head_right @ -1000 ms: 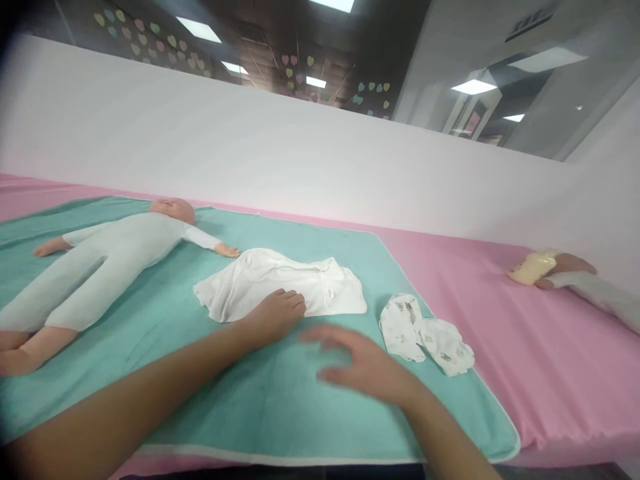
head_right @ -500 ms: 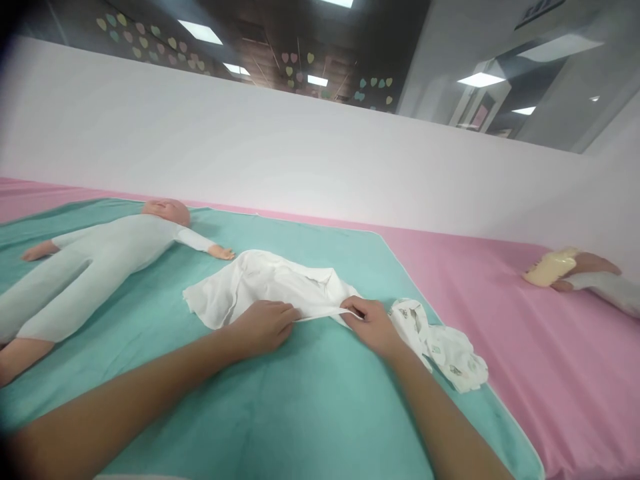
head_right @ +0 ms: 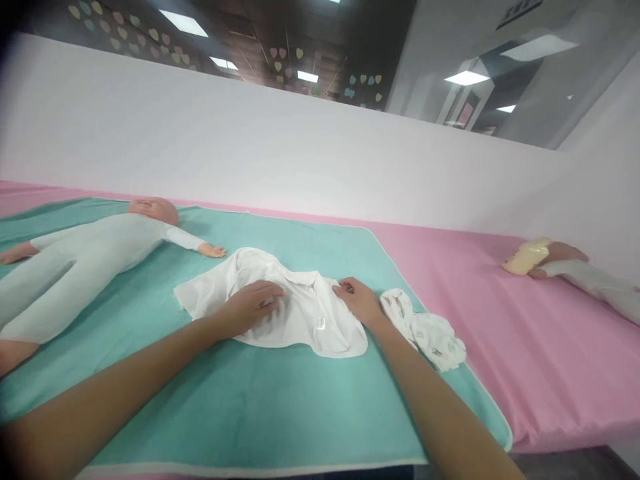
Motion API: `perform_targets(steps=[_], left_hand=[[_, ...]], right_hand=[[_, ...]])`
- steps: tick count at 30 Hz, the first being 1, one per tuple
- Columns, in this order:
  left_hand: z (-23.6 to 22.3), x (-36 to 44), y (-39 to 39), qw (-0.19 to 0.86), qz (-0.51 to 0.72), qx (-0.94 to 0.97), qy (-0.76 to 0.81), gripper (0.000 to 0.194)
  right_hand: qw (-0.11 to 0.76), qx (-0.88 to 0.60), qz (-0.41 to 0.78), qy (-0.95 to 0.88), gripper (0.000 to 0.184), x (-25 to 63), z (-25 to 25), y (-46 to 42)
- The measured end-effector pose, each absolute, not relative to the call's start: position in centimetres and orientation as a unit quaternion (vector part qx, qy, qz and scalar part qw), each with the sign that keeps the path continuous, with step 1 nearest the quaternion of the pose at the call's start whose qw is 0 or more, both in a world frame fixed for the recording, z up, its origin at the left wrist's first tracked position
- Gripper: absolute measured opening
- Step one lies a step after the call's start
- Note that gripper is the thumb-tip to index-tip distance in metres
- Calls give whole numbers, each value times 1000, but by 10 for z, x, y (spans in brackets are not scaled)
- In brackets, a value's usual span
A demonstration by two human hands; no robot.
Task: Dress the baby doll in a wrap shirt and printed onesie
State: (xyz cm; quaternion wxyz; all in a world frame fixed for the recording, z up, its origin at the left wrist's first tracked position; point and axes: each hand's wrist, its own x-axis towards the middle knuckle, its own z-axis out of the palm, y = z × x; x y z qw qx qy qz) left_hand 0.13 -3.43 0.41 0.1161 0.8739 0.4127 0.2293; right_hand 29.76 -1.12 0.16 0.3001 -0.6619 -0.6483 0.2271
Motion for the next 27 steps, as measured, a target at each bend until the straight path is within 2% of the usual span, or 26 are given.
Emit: perform_targets(steps=[4, 10, 13, 18, 21, 27], left_hand=[[-10, 0, -27, 48, 167, 903, 392, 46], [-13, 0, -26, 20, 129, 912, 388, 51], [-11, 0, -26, 13, 124, 914, 386, 51], [-6, 4, -31, -36, 119, 907, 402, 51], [-4, 7, -35, -84, 127, 902, 405, 53], [-5, 6, -34, -104, 132, 901, 399, 53]], right_hand=[[237, -649, 212, -691, 42, 295, 5, 10], [290, -536, 336, -718, 25, 309, 5, 11], [284, -495, 380, -728, 31, 315, 12, 2], [207, -468, 441, -737, 37, 314, 29, -12], [204, -494, 388, -751, 28, 313, 28, -13], [411, -630, 107, -650, 25, 329, 5, 12]])
